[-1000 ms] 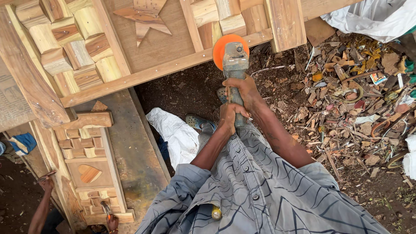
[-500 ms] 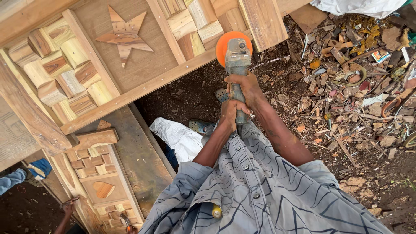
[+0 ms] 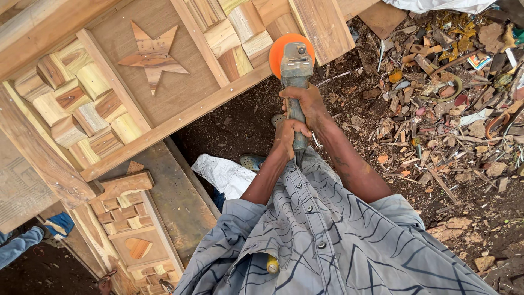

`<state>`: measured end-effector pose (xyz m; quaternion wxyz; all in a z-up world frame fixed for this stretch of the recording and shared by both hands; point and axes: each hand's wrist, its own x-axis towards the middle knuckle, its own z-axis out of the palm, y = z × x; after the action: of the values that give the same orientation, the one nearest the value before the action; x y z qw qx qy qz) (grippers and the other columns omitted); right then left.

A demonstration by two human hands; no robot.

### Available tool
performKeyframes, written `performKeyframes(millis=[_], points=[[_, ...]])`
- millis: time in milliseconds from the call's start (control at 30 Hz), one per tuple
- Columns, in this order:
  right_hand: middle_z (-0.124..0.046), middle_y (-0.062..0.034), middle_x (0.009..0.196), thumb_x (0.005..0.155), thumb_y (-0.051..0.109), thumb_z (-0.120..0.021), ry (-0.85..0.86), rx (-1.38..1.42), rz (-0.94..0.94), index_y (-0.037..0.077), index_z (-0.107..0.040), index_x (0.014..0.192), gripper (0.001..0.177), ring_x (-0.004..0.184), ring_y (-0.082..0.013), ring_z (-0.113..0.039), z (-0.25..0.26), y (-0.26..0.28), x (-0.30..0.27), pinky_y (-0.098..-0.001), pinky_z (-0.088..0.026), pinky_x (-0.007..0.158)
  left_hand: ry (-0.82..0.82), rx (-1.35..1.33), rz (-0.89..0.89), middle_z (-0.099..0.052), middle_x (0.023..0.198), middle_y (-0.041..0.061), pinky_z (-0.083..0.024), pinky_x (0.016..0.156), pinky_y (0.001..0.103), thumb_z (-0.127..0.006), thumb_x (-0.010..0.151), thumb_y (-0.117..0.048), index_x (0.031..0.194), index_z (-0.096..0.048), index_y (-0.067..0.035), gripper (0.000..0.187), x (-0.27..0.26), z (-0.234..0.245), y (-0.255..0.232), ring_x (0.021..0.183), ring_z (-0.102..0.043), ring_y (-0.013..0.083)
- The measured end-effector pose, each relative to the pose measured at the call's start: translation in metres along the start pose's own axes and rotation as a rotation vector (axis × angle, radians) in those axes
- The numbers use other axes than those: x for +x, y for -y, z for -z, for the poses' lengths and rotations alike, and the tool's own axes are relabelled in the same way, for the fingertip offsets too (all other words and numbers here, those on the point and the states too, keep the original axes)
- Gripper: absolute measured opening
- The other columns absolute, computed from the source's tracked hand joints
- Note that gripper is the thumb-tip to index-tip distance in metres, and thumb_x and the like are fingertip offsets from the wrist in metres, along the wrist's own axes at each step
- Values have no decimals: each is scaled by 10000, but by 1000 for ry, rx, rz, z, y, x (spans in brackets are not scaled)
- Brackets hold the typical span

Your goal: The person uses an angle grinder with an orange sanding disc to smooth the surface of a wooden decorative panel featuring a star and geometric patterns. The person moves the tool across the panel's surface and edges, generating sawdust, while another person works on a separate wooden piece nearby.

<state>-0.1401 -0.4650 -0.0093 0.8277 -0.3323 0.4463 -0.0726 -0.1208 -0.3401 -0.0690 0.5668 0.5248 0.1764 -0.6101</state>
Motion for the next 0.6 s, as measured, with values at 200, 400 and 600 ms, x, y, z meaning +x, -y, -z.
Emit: performKeyframes(millis=[200, 400, 600], points=[[-644, -68, 781, 765, 93, -791, 36, -16, 0, -15, -608, 1060, 364, 583, -152, -649, -13, -14, -4, -311, -586, 555, -35, -46, -1, -618, 626, 145, -506, 444, 359, -666, 587, 24, 655, -642, 35, 73, -19, 12, 0, 465, -611, 259], [-634, -64, 748, 739, 81, -794, 44, -41, -63, 13, -600, 1038, 363, 547, -161, -640, -34, -26, -16, -321, -557, 511, -45, -61, -44, -638, 633, 158, -519, 466, 351, -652, 615, 34, 637, -658, 45, 25, -39, 31, 9, 475, -622, 258], [-657, -83, 727, 790, 123, -769, -10, -87, -5, -25, -646, 990, 278, 580, -170, -670, -2, -8, -23, -319, -585, 554, -10, -12, -43, -664, 633, 167, -522, 460, 354, -652, 624, -4, 587, -657, 33, 52, -17, -1, 15, 485, -633, 257]])
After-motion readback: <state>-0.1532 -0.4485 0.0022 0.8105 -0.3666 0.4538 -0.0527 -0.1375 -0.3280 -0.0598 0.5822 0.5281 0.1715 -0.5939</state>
